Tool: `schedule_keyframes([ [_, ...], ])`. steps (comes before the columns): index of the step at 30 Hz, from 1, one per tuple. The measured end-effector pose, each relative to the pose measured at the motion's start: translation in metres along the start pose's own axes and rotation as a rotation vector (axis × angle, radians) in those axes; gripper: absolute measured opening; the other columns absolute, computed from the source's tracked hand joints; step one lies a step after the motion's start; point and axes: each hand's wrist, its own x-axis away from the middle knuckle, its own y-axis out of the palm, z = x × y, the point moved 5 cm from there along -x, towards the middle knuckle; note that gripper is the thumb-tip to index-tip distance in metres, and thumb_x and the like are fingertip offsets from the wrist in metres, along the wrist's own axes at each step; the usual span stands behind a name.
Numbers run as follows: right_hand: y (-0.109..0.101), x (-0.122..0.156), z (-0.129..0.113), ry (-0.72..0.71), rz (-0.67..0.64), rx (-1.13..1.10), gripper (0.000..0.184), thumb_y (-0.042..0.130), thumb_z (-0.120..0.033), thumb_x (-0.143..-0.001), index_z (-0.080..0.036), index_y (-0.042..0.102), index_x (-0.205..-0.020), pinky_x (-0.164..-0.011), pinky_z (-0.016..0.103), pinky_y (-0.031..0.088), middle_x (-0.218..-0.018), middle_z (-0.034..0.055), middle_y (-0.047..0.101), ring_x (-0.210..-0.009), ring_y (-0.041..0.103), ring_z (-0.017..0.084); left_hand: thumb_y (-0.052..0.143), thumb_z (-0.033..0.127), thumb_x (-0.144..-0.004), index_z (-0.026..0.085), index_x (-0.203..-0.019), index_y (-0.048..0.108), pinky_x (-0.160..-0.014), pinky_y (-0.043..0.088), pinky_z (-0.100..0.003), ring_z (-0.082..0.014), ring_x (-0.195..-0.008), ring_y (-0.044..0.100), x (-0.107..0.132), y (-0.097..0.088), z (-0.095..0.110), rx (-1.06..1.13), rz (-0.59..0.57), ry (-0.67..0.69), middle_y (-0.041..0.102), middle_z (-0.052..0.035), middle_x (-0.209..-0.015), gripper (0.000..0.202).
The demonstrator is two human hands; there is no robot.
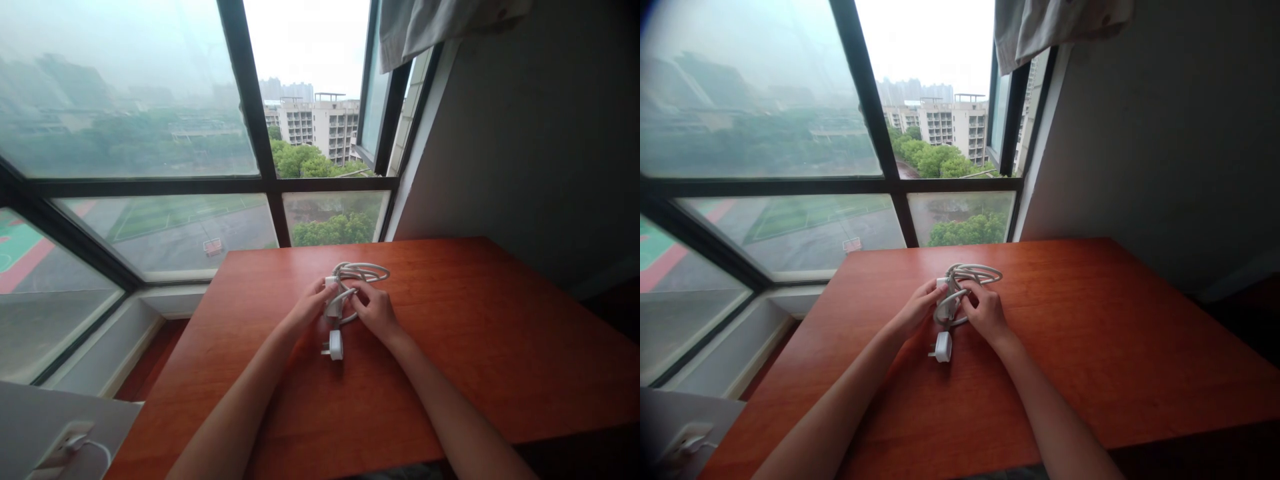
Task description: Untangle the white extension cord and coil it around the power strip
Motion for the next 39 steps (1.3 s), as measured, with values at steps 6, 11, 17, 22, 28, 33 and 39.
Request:
schedule_keyframes([
  [6, 0.003, 0.001, 0.001, -0.029, -0.037, 0.022, 0.019, 0.053, -0.027, -0.082, -0.023, 0.070, -0.090, -0.065, 0.026, 0.049, -0.078, 0.0011, 0.072, -0.063, 0.063, 0.018, 0.058, 0.063, -0.080, 0.012, -0.106, 0.064, -0.061, 0.049, -0.029, -0.0191, -0.069, 0.064, 0.003, -0.004, 0.001, 0.089, 0.083, -0.041, 0.068, -0.0097, -0.084, 0.058],
  [11, 0.003, 0.003, 0.000, -0.051, -0.052, 0.042, 0.019, 0.051, -0.024, -0.083, -0.023, 0.068, -0.090, -0.064, 0.026, 0.048, -0.079, 0.0013, 0.071, -0.064, 0.063, 0.017, 0.056, 0.064, -0.080, 0.012, -0.098, 0.065, -0.060, 0.047, -0.026, -0.0168, -0.066, 0.062, 0.001, -0.013, 0.006, 0.014, 0.091, -0.052, 0.068, -0.0091, -0.083, 0.056],
  [17, 0.004, 0.004, -0.002, -0.094, -0.102, 0.090, 0.034, 0.050, -0.017, -0.082, -0.025, 0.065, -0.112, -0.079, 0.030, 0.050, -0.102, 0.0028, 0.072, -0.081, 0.067, 0.020, 0.062, 0.062, -0.075, 0.013, -0.097, 0.062, -0.058, 0.046, -0.025, -0.0169, -0.067, 0.062, 0.002, -0.030, 0.017, -0.123, 0.121, 0.000, 0.065, -0.0067, -0.082, 0.054],
  [22, -0.001, 0.003, 0.003, -0.084, -0.072, 0.114, 0.038, 0.050, -0.019, -0.084, -0.027, 0.062, -0.119, -0.083, 0.031, 0.051, -0.110, 0.0030, 0.071, -0.091, 0.068, 0.021, 0.069, 0.049, -0.071, 0.017, -0.110, 0.057, -0.059, 0.047, -0.024, -0.0142, -0.072, 0.060, 0.003, -0.055, 0.024, -0.030, 0.295, 0.093, 0.064, -0.0055, -0.094, 0.052],
  [28, -0.018, -0.001, 0.008, -0.020, 0.084, 0.141, 0.022, 0.049, -0.026, -0.087, -0.023, 0.069, -0.095, -0.071, 0.029, 0.049, -0.087, 0.0041, 0.074, -0.075, 0.067, 0.021, 0.068, 0.048, -0.068, 0.015, -0.105, 0.055, -0.067, 0.050, -0.027, -0.0167, -0.083, 0.060, -0.003, -0.074, 0.018, -0.065, 0.473, 0.164, 0.062, -0.0068, -0.098, 0.051],
  [33, -0.014, -0.003, 0.015, 0.028, 0.048, 0.174, 0.025, 0.050, -0.033, -0.088, -0.024, 0.067, -0.104, -0.073, 0.030, 0.049, -0.093, 0.0049, 0.073, -0.079, 0.067, 0.021, 0.062, 0.046, -0.075, 0.016, -0.107, 0.054, -0.076, 0.050, -0.034, -0.0230, -0.096, 0.060, -0.001, -0.077, 0.019, -0.340, 0.495, 0.207, 0.060, -0.0098, -0.106, 0.044],
  [39, -0.004, -0.003, 0.018, 0.014, -0.074, 0.234, 0.021, 0.052, -0.028, -0.087, -0.025, 0.068, -0.101, -0.075, 0.030, 0.047, -0.090, 0.0040, 0.073, -0.079, 0.065, 0.021, 0.057, 0.037, -0.080, 0.020, -0.101, 0.061, -0.082, 0.043, -0.035, -0.0263, -0.095, 0.059, 0.006, -0.074, 0.038, -1.000, 0.504, 0.299, 0.065, -0.0091, -0.100, 0.027],
])
